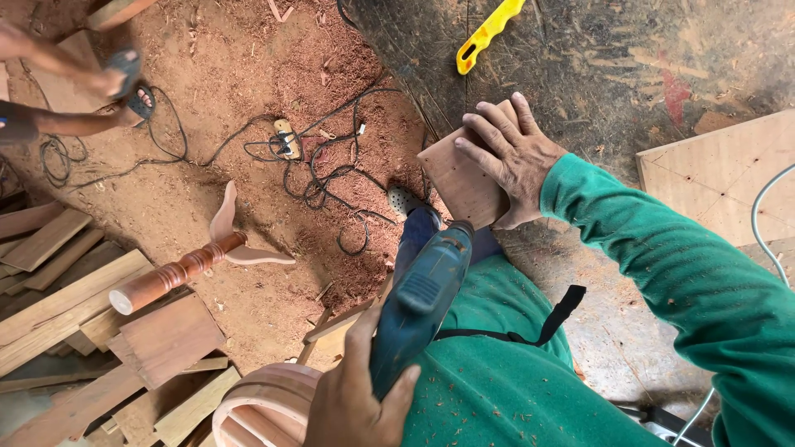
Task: Use an electric drill to make holes in small wooden blocks on a workbench.
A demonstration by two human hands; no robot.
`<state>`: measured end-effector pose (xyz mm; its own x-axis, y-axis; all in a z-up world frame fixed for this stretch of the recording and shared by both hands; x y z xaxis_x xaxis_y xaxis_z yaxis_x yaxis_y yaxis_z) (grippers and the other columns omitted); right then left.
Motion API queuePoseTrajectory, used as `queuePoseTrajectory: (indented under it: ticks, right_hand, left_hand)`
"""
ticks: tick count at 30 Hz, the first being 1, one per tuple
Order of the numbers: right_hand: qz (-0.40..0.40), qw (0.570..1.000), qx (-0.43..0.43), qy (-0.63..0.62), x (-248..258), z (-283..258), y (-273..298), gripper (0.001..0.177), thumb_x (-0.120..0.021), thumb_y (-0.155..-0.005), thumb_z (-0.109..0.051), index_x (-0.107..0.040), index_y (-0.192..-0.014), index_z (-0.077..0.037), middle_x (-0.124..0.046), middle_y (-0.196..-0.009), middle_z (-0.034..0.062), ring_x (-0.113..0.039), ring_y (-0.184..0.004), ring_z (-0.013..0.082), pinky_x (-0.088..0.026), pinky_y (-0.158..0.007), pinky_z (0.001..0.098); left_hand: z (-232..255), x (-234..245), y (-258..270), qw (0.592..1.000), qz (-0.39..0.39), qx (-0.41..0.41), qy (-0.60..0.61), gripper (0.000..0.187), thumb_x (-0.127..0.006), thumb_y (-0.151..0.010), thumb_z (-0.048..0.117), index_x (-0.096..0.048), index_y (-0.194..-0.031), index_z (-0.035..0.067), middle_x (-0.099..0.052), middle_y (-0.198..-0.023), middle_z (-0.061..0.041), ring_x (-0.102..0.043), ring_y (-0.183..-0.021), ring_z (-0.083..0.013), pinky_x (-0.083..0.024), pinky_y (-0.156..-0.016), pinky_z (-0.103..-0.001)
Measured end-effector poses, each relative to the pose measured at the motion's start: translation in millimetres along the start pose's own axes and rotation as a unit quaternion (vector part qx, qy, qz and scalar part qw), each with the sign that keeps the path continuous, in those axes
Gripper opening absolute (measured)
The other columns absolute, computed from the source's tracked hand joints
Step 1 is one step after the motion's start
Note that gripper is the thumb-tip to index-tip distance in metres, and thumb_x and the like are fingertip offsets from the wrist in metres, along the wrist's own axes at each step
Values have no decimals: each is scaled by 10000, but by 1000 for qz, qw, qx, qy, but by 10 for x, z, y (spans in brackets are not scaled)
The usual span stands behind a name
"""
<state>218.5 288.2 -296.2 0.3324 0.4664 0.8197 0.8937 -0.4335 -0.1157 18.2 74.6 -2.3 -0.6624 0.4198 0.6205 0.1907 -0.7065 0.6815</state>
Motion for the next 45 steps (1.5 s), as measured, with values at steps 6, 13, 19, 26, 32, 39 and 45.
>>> queuePoseTrajectory:
  ticks: [6,13,19,26,32,39,45]
  right_hand:
    - [-29,999,-10,36,-33,8,-24,1439,-837,-239,-641,-414,-1550,-223,-310,-1600,305,-222,-1494,505,-51,-1165,802]
    - [-22,999,-17,38,24,-40,-80,1420,-845,-243,-638,-422,-1546,-265,-315,-1595,281,-235,-1477,506,-67,-1159,796]
    - [-22,999,-31,37,31,-78,-78,1422,-854,-280,-648,-395,-1567,-252,-298,-1592,311,-213,-1487,519,-75,-1147,807]
    - [-1,993,-99,62,63,-242,-74,1455,-844,-261,-684,-412,-1564,-201,-289,-1590,316,-223,-1472,527,-53,-1126,811]
    - [108,910,-343,204,37,-550,314,1318,-539,-618,-964,-399,-1573,-67,-444,-1339,279,-440,-1139,461,-313,-960,597]
    - [-62,900,-377,209,136,-367,871,1464,-858,-407,-794,-259,-1604,-201,-405,-1400,172,-546,-1200,425,-518,-906,546]
    - [-84,935,-54,341,135,23,596,1929,-809,-146,-1184,-91,-1672,-249,-35,-1666,330,4,-1523,531,-5,-1245,623]
  left_hand:
    - [52,-3,30,994,26,-101,21,788,-729,-830,220,-357,-1490,1,-622,-1375,-293,-736,-1118,-424,-590,-879,-480]
    - [-212,41,149,997,30,-72,27,841,-794,-793,301,-392,-1504,103,-708,-1337,-187,-789,-1089,-344,-630,-834,-434]
    - [-595,-11,365,994,32,-39,101,873,-794,-777,348,-382,-1513,126,-705,-1353,-141,-821,-1091,-255,-645,-853,-346]
    - [-923,185,568,980,91,20,178,906,-856,-661,281,-465,-1456,94,-788,-1228,-130,-841,-1064,-229,-636,-890,-354]
    - [-1833,-474,321,940,230,44,248,922,-824,-616,206,-469,-1459,89,-821,-1013,-118,-838,-761,-180,-669,-680,-301]
    - [-2269,-797,-229,915,235,-7,328,960,-817,-554,43,-442,-1434,-37,-766,-1047,-215,-821,-758,-244,-686,-694,-348]
    - [-1881,-600,23,893,177,51,411,948,-754,-554,-39,-456,-1454,-49,-785,-611,-246,-772,-455,-273,-647,-480,-372]
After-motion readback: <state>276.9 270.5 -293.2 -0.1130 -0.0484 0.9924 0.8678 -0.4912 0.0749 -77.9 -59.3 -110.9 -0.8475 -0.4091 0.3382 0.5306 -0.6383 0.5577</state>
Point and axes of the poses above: each hand's wrist, its own y-axis away from the middle knuckle, its own x-axis out of the back of the hand, z = x × y, the point moved 1 cm from there along -y, towards the middle knuckle
